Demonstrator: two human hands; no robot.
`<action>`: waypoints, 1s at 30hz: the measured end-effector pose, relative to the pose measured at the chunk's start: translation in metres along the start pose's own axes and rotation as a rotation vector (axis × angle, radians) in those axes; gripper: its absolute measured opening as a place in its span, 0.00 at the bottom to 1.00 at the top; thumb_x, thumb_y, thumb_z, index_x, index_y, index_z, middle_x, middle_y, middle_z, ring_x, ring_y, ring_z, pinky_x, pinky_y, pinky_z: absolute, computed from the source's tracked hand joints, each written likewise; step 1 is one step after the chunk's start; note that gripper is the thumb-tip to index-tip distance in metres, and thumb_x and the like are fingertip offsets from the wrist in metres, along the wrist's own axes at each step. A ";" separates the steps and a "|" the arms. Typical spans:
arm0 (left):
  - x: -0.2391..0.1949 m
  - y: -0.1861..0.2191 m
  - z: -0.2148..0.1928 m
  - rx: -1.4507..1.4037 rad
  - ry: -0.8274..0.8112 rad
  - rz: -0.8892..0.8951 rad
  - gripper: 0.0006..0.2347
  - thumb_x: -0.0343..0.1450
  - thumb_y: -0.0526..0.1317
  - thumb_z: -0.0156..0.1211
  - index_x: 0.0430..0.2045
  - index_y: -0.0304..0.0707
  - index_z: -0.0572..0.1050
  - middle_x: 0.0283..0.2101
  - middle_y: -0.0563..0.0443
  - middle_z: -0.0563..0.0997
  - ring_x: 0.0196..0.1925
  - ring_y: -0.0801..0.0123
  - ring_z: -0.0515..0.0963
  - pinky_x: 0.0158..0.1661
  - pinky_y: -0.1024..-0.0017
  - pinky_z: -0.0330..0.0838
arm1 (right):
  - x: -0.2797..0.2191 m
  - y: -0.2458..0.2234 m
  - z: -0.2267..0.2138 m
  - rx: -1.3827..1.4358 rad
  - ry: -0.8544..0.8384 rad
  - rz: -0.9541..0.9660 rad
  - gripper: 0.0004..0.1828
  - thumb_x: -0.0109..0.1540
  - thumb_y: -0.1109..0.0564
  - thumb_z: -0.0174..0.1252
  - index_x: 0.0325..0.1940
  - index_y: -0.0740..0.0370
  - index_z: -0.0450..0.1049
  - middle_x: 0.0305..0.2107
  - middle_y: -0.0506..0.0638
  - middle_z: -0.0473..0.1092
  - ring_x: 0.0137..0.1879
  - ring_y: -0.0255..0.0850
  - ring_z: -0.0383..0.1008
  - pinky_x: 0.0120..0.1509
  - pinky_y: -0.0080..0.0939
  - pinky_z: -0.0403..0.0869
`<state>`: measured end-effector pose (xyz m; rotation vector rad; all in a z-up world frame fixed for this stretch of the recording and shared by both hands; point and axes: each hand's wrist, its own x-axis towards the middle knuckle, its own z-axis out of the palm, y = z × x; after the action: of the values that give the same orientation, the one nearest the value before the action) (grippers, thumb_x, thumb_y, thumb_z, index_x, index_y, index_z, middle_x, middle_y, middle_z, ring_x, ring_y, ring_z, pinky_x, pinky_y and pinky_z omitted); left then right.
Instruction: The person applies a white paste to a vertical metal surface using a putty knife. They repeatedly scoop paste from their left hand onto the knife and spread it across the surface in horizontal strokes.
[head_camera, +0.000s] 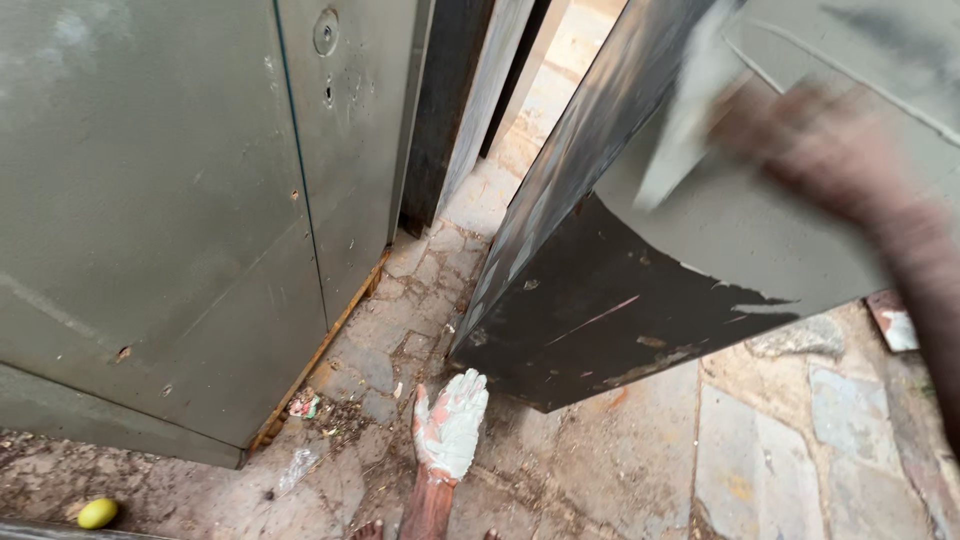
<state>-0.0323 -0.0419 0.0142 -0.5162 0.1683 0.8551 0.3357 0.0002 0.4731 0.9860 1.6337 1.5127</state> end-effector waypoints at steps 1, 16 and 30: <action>-0.002 -0.006 0.009 0.038 0.007 0.005 0.40 0.73 0.59 0.50 0.69 0.19 0.52 0.74 0.25 0.56 0.76 0.40 0.55 0.73 0.51 0.46 | -0.005 0.035 0.006 0.284 0.058 0.102 0.36 0.58 0.57 0.60 0.71 0.46 0.62 0.64 0.51 0.66 0.63 0.46 0.74 0.63 0.54 0.81; 0.035 -0.079 0.083 -0.009 -0.290 -0.288 0.42 0.75 0.59 0.49 0.71 0.17 0.45 0.75 0.25 0.53 0.78 0.42 0.50 0.74 0.53 0.44 | -0.112 -0.434 -0.204 3.832 0.931 1.921 0.30 0.61 0.42 0.58 0.59 0.64 0.66 0.38 0.59 0.70 0.39 0.47 0.75 0.36 0.42 0.81; 0.037 -0.007 0.018 0.204 0.052 -0.121 0.43 0.72 0.58 0.55 0.70 0.18 0.45 0.75 0.25 0.54 0.77 0.40 0.54 0.72 0.54 0.45 | -0.186 -0.187 -0.118 1.507 -0.151 1.396 0.45 0.63 0.47 0.64 0.84 0.55 0.61 0.62 0.70 0.64 0.58 0.62 0.71 0.52 0.54 0.76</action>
<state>-0.0039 -0.0122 0.0198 -0.3543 0.2665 0.6977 0.3054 -0.2254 0.2948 3.3849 1.8581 0.3425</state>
